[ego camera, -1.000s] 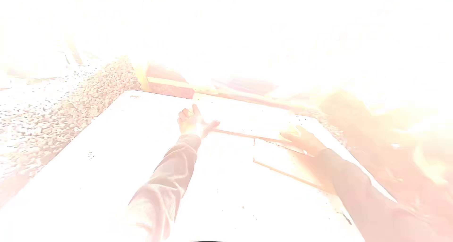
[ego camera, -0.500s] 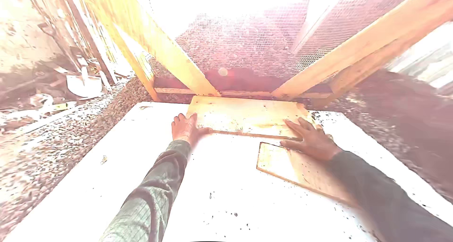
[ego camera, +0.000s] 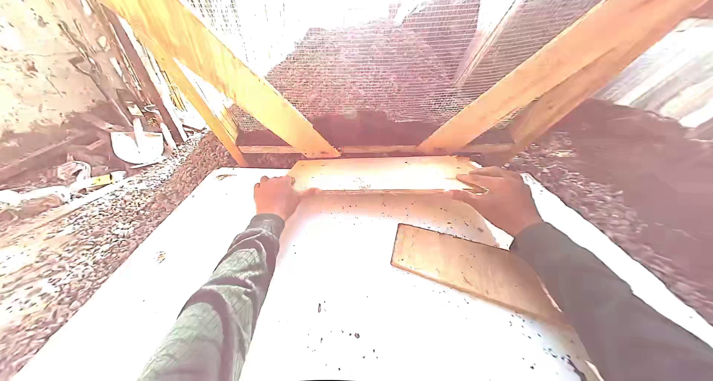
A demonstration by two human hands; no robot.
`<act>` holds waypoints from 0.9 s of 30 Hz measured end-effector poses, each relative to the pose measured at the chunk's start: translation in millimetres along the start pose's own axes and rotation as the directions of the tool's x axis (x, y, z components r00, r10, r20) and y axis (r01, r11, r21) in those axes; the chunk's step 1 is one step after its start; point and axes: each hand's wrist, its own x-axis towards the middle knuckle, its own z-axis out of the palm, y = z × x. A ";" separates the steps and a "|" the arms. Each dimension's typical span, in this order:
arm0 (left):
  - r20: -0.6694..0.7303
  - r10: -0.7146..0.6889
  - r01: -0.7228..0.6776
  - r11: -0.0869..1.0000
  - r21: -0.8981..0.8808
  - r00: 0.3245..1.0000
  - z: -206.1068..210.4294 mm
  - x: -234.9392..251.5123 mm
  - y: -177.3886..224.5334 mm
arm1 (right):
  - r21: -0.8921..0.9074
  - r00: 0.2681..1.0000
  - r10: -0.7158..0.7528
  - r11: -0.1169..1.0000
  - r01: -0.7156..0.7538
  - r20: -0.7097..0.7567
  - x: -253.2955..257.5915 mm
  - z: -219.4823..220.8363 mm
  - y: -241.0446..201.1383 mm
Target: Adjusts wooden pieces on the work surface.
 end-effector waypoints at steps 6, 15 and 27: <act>-0.013 0.007 -0.007 1.000 -0.028 1.000 13.8 12.2 -10.6 | -0.028 0.993 0.038 0.999 -0.035 0.110 -2.3 10.5 -4.9; -0.039 0.037 -0.036 0.999 0.021 0.999 34.9 6.6 -17.8 | 0.015 0.964 -0.028 1.000 0.025 0.264 -10.3 31.3 12.0; 0.009 0.000 0.000 1.000 -0.007 1.000 36.6 -4.2 -8.5 | -0.134 0.924 0.124 0.988 -0.080 0.363 -17.1 33.2 -2.2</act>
